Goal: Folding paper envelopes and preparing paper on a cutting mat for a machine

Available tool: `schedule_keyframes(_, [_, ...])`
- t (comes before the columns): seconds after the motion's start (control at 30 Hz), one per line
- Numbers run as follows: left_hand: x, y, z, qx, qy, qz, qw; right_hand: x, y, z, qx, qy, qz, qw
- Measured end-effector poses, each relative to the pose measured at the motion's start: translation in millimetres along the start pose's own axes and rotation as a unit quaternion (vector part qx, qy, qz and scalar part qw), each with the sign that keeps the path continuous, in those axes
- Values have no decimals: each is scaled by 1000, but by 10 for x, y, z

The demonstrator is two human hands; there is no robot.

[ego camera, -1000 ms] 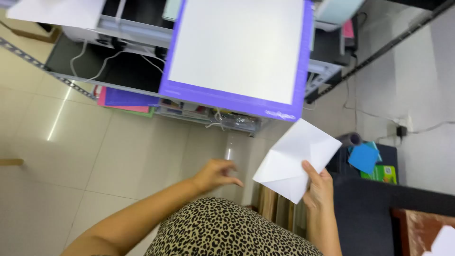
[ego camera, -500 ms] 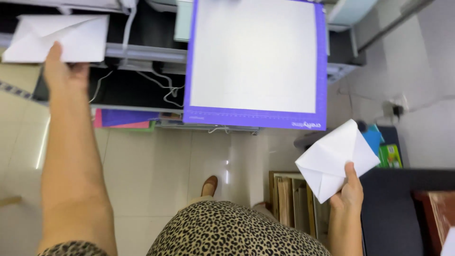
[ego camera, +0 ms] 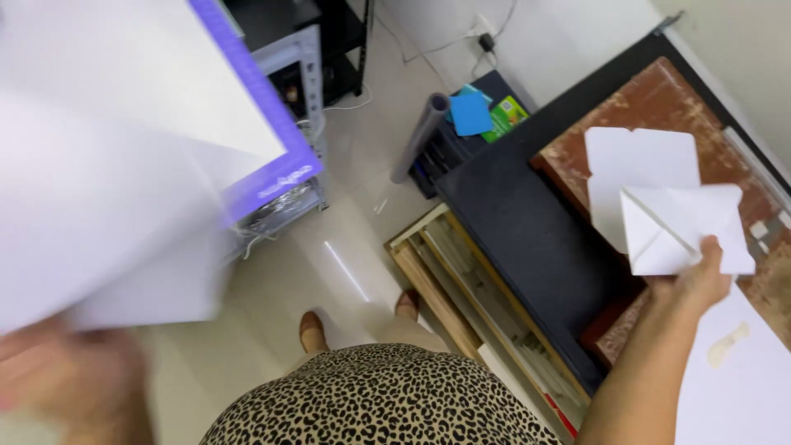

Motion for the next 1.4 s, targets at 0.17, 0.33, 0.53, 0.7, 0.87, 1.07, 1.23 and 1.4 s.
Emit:
schedule_keyframes(0.17, [805,778,2802,-668,281,-422,545,988,650,-83,-251,9,80,965])
schedule_keyframes(0.33, [588,851,4380,-713,301,-488,402,1763,1067,99,-499,349,98,787])
schedule_keyframes(0.53, [160,763,5331,-699,205,-421,541,-1323,-446,68,-325,352,-389,787])
schedule_keyframes(0.7, [42,821,5691,-706,159,-357,591,-1127,-682,684,-255,457,-559,643])
schedule_keyframes(0.87, [-276,660,5904,-746,171,-359,534,-621,-691,667,-319,383,-473,727])
schedule_keyframes(1.07, [-244,671,5936,-778,205,-404,434,-170,-774,809,-313,135,-405,849])
schedule_keyframes(1.23, [-444,403,5787,-761,260,-446,393,109,-711,1165,-347,3,-417,840])
schedule_keyframes(1.4, [-604,397,5434,-719,272,-487,415,49,-687,1066,-392,-50,-455,798])
Point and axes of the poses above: each hand's wrist, its own x-axis towards the middle knuckle, its own y-axis out of the back of the hand, z = x × y, the point moved 2 cm from there along x, towards the middle knuckle, and after that the axes turned 2 degrees about y, right-handed, at the moved point
